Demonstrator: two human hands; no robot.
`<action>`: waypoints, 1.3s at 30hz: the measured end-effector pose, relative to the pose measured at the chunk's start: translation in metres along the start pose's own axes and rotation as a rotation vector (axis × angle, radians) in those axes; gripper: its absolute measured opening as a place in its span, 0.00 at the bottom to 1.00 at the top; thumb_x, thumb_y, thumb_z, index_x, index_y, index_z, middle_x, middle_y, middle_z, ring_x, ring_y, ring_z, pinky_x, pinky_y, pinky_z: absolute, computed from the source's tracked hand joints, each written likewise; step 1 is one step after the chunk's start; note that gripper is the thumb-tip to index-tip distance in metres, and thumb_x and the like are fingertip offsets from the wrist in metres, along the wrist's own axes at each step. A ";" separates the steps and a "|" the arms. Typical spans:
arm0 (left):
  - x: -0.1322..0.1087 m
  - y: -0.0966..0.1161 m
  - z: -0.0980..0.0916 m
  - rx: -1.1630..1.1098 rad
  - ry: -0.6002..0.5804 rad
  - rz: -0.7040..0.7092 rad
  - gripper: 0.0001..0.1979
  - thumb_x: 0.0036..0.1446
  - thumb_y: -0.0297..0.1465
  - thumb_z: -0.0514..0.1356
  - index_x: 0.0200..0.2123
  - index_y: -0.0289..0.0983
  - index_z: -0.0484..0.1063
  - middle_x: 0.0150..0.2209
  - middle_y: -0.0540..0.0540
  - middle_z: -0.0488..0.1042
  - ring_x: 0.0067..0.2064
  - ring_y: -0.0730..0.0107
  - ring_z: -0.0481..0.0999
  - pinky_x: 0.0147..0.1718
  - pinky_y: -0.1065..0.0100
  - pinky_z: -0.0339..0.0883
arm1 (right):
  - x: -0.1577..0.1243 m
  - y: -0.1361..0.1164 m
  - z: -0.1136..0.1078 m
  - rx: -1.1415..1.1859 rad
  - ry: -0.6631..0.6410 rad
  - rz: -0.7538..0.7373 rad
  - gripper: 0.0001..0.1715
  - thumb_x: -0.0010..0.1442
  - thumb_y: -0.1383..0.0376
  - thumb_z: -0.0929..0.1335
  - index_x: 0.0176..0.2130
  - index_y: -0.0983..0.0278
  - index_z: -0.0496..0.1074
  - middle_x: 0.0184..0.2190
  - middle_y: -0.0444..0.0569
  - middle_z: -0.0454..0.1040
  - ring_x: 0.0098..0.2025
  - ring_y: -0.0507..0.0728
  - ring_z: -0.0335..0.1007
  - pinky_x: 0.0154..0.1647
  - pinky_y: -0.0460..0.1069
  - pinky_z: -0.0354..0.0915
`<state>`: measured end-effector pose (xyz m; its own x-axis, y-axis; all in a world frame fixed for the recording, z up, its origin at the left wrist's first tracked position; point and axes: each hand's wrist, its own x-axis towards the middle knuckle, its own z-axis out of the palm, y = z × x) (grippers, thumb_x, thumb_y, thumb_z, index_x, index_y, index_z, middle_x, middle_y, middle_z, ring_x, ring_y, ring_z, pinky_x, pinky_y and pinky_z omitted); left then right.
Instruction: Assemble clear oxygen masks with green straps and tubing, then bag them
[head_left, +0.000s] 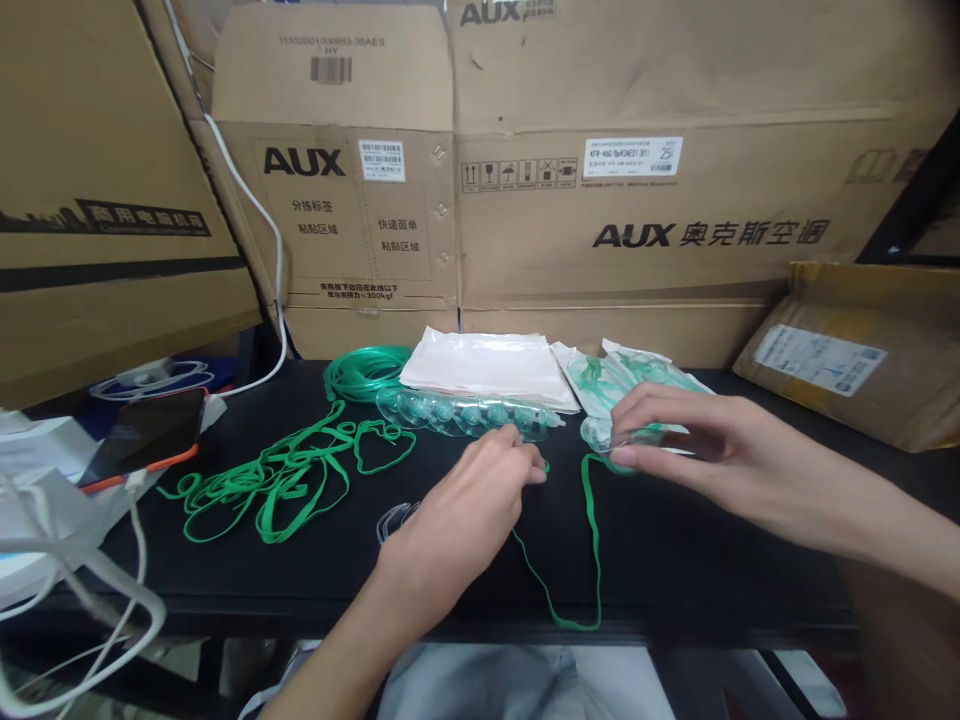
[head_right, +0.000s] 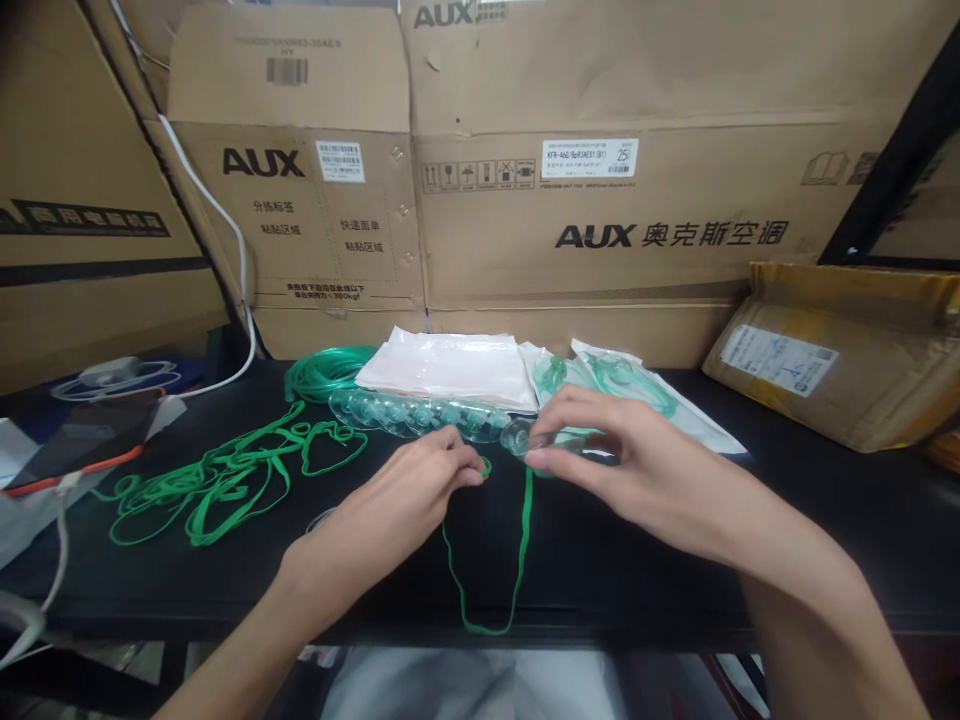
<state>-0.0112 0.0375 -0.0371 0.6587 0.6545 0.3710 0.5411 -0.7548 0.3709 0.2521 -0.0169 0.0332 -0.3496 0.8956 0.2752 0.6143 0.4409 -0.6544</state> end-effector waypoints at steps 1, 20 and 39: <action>0.003 0.000 -0.004 -0.011 0.012 -0.030 0.13 0.74 0.22 0.53 0.51 0.39 0.75 0.54 0.44 0.75 0.58 0.60 0.74 0.60 0.58 0.68 | 0.001 -0.003 0.001 0.041 0.013 -0.018 0.07 0.69 0.52 0.75 0.40 0.50 0.80 0.44 0.41 0.77 0.49 0.58 0.72 0.50 0.52 0.65; 0.030 0.022 -0.038 -1.026 0.361 -0.197 0.08 0.60 0.36 0.74 0.39 0.38 0.86 0.41 0.49 0.85 0.42 0.70 0.80 0.44 0.71 0.71 | 0.005 -0.007 0.013 0.693 0.021 -0.006 0.07 0.67 0.64 0.78 0.44 0.57 0.78 0.38 0.42 0.77 0.42 0.52 0.74 0.44 0.44 0.70; 0.024 0.019 -0.045 -0.968 0.225 -0.068 0.07 0.65 0.35 0.70 0.40 0.38 0.86 0.41 0.49 0.85 0.46 0.67 0.81 0.48 0.71 0.71 | 0.003 -0.014 0.011 0.649 0.095 0.024 0.09 0.62 0.58 0.79 0.42 0.53 0.80 0.36 0.47 0.77 0.38 0.58 0.74 0.37 0.50 0.74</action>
<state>-0.0083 0.0409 0.0173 0.4734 0.7639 0.4385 -0.1512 -0.4200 0.8949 0.2349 -0.0215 0.0360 -0.2587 0.9194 0.2963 0.0589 0.3212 -0.9452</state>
